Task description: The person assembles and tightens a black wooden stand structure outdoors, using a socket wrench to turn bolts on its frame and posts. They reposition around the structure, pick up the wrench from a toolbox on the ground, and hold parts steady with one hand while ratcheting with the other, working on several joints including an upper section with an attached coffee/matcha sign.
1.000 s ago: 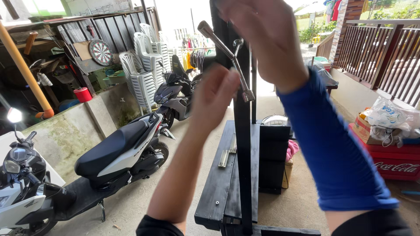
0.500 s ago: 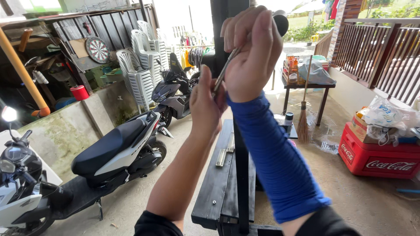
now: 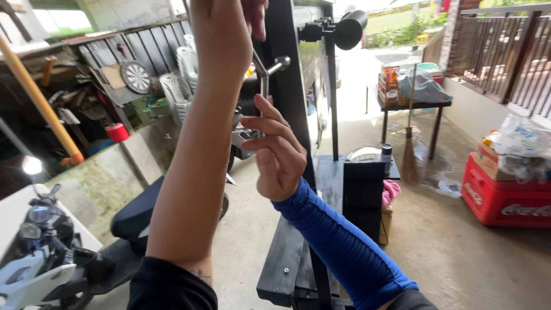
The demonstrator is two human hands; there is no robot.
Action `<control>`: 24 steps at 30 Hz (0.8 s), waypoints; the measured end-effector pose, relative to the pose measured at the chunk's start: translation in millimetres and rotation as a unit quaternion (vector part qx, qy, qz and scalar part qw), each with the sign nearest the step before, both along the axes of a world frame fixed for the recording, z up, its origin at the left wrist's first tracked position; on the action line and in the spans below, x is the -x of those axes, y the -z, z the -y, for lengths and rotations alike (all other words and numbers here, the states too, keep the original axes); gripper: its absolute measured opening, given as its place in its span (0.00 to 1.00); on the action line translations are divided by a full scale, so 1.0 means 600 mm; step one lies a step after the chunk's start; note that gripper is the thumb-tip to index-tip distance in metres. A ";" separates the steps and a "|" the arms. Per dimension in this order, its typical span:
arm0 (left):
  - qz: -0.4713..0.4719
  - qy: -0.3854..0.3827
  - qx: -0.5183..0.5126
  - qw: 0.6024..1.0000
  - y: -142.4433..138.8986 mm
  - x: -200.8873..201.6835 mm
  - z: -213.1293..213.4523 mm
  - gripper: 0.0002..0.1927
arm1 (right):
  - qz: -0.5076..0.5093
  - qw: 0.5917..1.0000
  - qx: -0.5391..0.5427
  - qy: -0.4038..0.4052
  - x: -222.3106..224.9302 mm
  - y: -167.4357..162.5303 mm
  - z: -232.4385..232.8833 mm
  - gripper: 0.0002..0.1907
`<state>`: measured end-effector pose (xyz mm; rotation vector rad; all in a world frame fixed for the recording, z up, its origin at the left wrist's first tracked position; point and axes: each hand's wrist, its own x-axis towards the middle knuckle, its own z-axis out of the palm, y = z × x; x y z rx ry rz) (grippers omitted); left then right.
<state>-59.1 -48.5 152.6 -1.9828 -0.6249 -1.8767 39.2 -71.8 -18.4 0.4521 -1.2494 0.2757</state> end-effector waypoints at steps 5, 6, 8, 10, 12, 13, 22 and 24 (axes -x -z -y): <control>0.011 -0.007 0.072 0.997 0.033 -0.017 0.056 0.13 | 0.125 0.987 -0.050 0.091 -0.019 0.022 -0.048 0.20; -0.017 -0.137 0.014 0.990 0.055 -0.025 0.076 0.12 | 0.153 0.980 -0.071 0.105 -0.027 0.025 -0.057 0.20; -0.077 -0.250 -0.036 0.964 0.099 -0.041 0.123 0.20 | 0.165 0.972 -0.110 0.129 -0.042 0.035 -0.067 0.19; -0.121 -0.264 0.028 0.957 0.125 -0.052 0.161 0.28 | 0.166 0.971 -0.107 0.132 -0.056 0.047 -0.071 0.20; -0.138 -0.320 0.130 0.928 0.142 -0.058 0.188 0.32 | 0.159 0.978 -0.075 0.110 -0.067 0.055 -0.078 0.23; -0.135 -0.336 0.150 0.920 0.152 -0.063 0.199 0.29 | 0.145 0.984 -0.034 0.094 -0.070 0.055 -0.085 0.24; -0.088 -0.412 0.318 0.849 0.120 -0.072 0.261 0.17 | 0.230 0.960 0.156 0.016 -0.034 0.000 -0.164 0.27; -0.056 -0.410 0.376 0.829 0.106 -0.064 0.278 0.14 | 0.313 0.933 0.160 0.077 -0.027 -0.006 -0.168 0.25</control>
